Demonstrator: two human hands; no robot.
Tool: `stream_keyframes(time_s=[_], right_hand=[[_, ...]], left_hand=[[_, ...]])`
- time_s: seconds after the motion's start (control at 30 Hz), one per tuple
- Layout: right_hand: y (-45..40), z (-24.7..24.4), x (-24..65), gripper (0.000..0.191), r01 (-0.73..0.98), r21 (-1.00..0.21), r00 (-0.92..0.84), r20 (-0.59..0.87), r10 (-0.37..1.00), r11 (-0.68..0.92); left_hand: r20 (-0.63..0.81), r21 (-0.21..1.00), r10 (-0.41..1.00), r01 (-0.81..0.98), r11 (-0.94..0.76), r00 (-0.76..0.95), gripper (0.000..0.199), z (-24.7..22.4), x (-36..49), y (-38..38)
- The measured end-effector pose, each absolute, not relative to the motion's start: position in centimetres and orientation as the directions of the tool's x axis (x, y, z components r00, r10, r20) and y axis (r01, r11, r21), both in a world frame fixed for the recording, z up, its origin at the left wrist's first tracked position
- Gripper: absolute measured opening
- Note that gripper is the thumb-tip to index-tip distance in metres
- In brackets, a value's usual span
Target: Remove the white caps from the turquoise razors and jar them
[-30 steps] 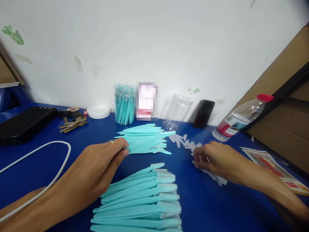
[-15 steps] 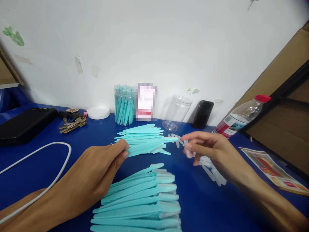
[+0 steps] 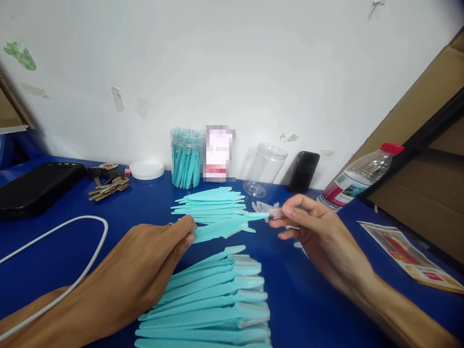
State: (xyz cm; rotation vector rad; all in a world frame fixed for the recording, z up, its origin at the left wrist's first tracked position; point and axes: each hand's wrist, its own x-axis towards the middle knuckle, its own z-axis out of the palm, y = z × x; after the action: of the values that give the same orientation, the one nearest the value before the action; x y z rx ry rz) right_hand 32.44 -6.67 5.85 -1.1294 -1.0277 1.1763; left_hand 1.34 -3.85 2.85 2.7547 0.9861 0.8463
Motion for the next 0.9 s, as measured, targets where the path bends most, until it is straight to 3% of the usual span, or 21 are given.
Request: stream_keyframes(time_s=[0.9], right_hand=[[-7.9,5.8,31.0,0.022,-0.12,-0.993,0.009,-0.013,1.0,-0.012]], left_hand=[[0.492,0.266,0.559,0.496,-0.827,0.668,0.026,2.7,2.0,-4.4]])
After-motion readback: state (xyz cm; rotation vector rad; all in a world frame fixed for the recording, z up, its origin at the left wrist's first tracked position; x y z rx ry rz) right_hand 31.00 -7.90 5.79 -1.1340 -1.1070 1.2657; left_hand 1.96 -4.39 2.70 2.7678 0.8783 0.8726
